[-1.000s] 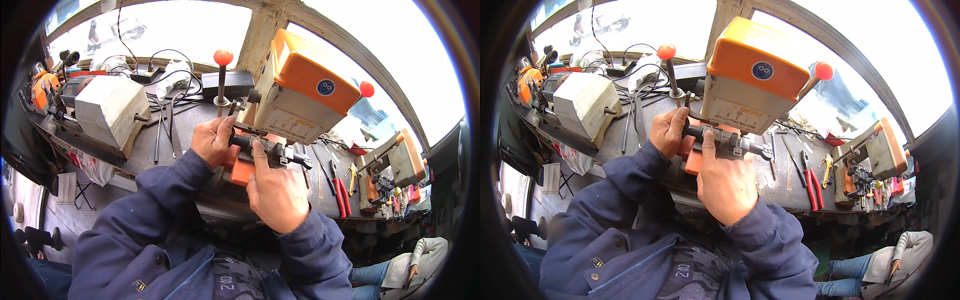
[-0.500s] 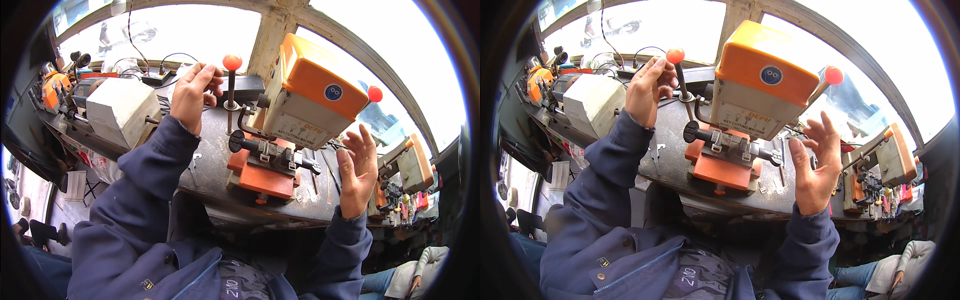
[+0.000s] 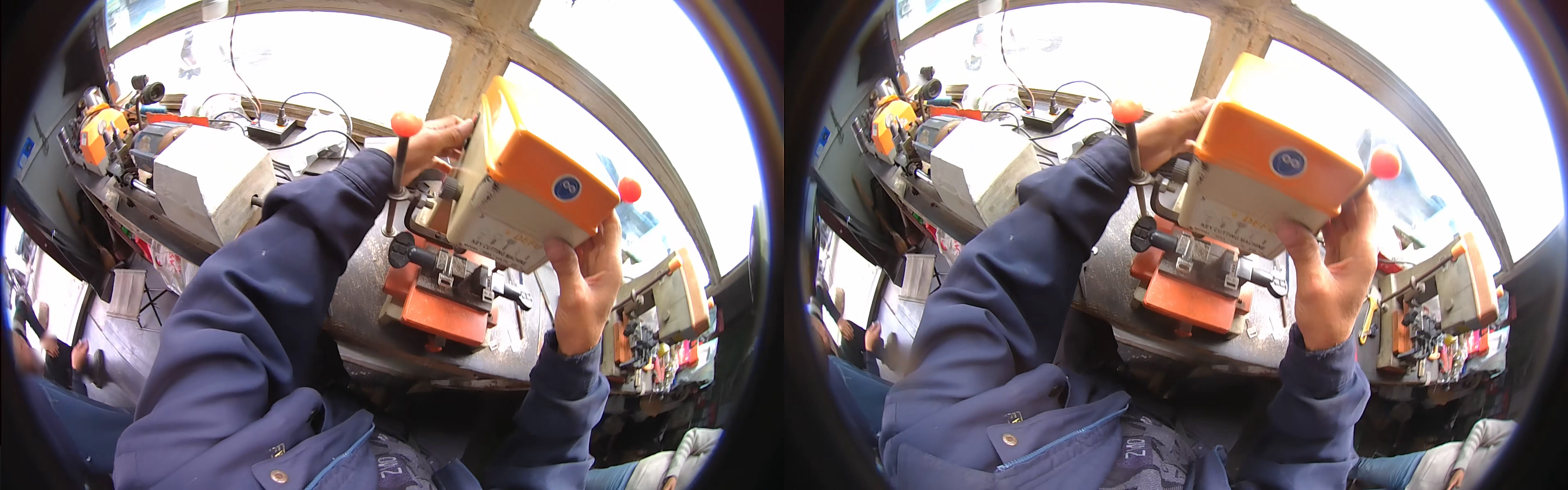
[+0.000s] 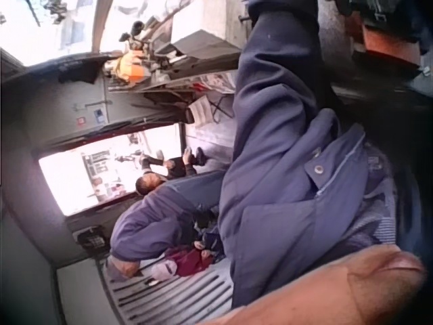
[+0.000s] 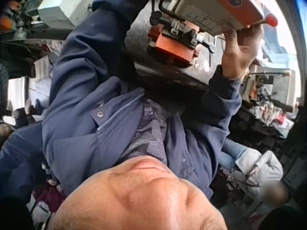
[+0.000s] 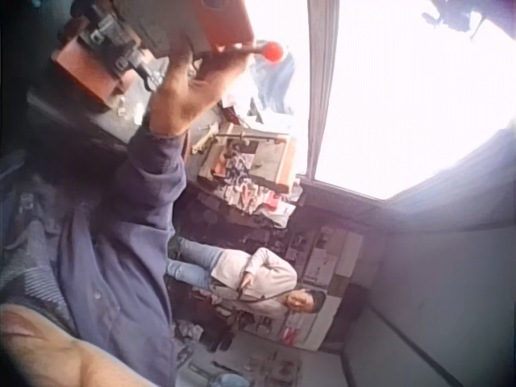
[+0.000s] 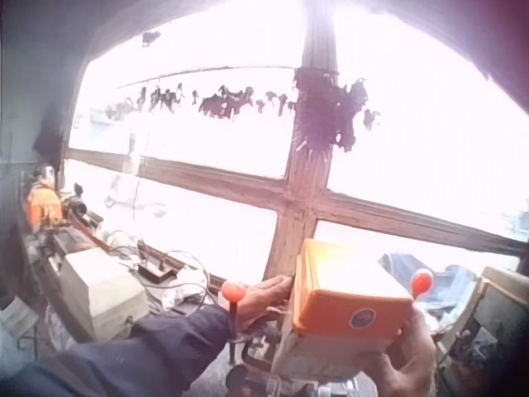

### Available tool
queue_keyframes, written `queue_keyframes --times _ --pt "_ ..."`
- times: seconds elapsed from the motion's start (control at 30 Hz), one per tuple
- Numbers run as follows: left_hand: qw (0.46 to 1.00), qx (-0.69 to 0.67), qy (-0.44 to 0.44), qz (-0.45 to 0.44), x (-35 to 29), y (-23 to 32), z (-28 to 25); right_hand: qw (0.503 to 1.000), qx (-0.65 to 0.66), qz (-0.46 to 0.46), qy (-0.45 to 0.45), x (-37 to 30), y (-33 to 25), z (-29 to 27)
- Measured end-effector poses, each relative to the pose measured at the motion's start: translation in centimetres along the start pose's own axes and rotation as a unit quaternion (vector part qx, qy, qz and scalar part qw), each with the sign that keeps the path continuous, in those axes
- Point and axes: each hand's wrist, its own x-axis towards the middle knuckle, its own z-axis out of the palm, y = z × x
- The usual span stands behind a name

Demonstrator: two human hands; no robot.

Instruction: The person selects a key blank, secures it in a key-cutting machine, and operates the machine to duplicate a key. They then use a file to smooth the edges of the cut key.

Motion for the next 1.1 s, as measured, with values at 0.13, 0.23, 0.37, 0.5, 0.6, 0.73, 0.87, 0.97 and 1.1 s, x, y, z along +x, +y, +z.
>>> queue_keyframes --times 0.13,0.23,0.37,0.5,0.6,0.73,0.87,0.97,1.1 --pt "0.999 -0.044 -0.002 0.000 0.3 -1.6 0.3 1.000 0.021 0.007 -0.005 -0.1 0.3 -0.2" --pt "0.999 -0.040 -0.004 -0.008 0.3 -2.5 0.1 1.000 0.015 0.008 -0.002 -0.2 0.2 -0.2" --pt "0.999 -0.051 -0.004 -0.004 0.2 -2.9 0.2 1.000 0.003 0.001 -0.005 -0.2 0.3 -0.4" --pt "0.997 -0.079 -0.021 0.016 0.3 -2.9 0.0 1.000 0.017 0.004 0.003 -0.2 0.6 -0.6" --pt "0.999 -0.043 -0.015 -0.001 0.1 -3.0 -0.2 1.000 -0.001 -0.007 0.001 -0.2 0.7 -0.6" --pt "0.999 -0.038 0.025 0.012 -0.9 -2.1 -0.6 1.000 0.003 0.007 0.000 -0.3 0.4 -0.3" --pt "0.978 -0.083 0.189 0.032 -6.4 -0.2 -0.5 1.000 0.013 -0.015 0.009 -0.6 0.8 0.1" --pt "0.951 -0.016 0.286 0.117 -12.5 0.2 1.7 1.000 0.023 -0.015 0.007 -0.7 1.5 0.1" --pt "0.939 0.129 0.305 0.088 -18.8 -0.3 5.3 0.993 -0.028 -0.075 0.084 -1.7 1.5 0.4"
